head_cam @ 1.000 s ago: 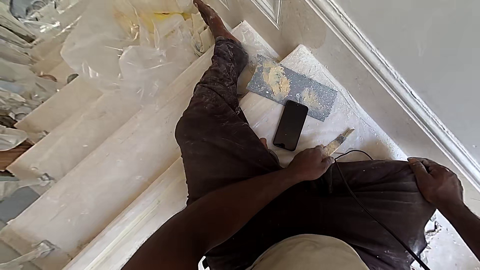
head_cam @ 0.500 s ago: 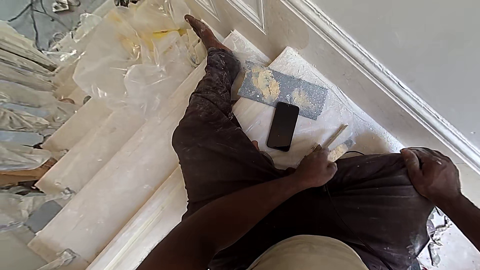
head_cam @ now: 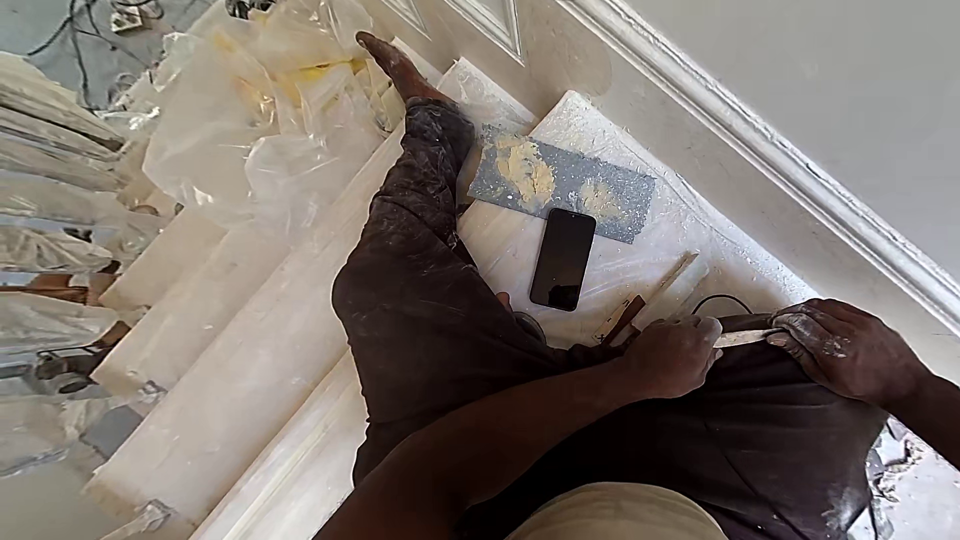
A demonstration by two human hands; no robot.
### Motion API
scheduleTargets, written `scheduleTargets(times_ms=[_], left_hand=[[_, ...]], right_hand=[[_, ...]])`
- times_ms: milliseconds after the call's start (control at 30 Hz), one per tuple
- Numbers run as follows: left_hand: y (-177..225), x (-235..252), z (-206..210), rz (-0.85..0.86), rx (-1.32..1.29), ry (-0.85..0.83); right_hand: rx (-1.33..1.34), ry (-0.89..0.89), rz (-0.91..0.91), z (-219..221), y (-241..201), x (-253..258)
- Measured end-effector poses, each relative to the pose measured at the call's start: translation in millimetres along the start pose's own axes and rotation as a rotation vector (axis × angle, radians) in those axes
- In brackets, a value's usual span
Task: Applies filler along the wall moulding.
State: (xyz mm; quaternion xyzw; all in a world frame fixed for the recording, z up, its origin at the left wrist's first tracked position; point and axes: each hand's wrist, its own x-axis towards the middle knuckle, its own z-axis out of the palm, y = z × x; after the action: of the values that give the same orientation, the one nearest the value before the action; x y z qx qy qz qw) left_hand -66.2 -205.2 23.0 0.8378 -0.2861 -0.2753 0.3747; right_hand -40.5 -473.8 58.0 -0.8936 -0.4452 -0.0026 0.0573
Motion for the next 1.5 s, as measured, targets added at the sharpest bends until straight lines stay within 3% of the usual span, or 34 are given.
scheduleTargets(times_ms=[200,400,533,767,933,1100,1300,1400,1500], left_hand=[[-1.0,8.2,-10.2,0.016,0.016,-0.083],[-24.4,6.6,-11.2,-0.097,-0.056,-0.142],[-22.4,7.4,-10.4,-0.073,-0.038,-0.115],[-17.8,7.9,2.2,0.024,0.005,-0.022],[-19.4,6.6,4.1,0.03,0.046,0.076],[-28.0,-4.4,-24.5,-0.169,0.097,0.284],[-67.5,-37.2,-79.2,-0.662,0.214,0.477],[-78.0,-36.5,-77.4,-0.857,0.211,0.453],[-79.6,-27.7,-73.3,-0.929,0.219,0.434]], right_hand=[[0.039,-0.011,0.102,5.3,8.9,-1.7],[0.069,0.003,0.371,6.5,13.3,-7.0],[0.09,-0.043,0.299,9.1,17.1,-2.8],[-0.022,-0.038,0.022,5.9,10.4,1.8],[-0.024,-0.051,0.062,3.3,5.1,0.8],[-0.032,0.013,0.159,0.2,-4.3,-6.7],[-0.006,0.092,0.231,1.4,-6.9,-9.4],[0.0,0.101,0.228,3.6,-3.6,-9.1],[0.002,0.095,0.231,4.4,-3.4,-9.4]])
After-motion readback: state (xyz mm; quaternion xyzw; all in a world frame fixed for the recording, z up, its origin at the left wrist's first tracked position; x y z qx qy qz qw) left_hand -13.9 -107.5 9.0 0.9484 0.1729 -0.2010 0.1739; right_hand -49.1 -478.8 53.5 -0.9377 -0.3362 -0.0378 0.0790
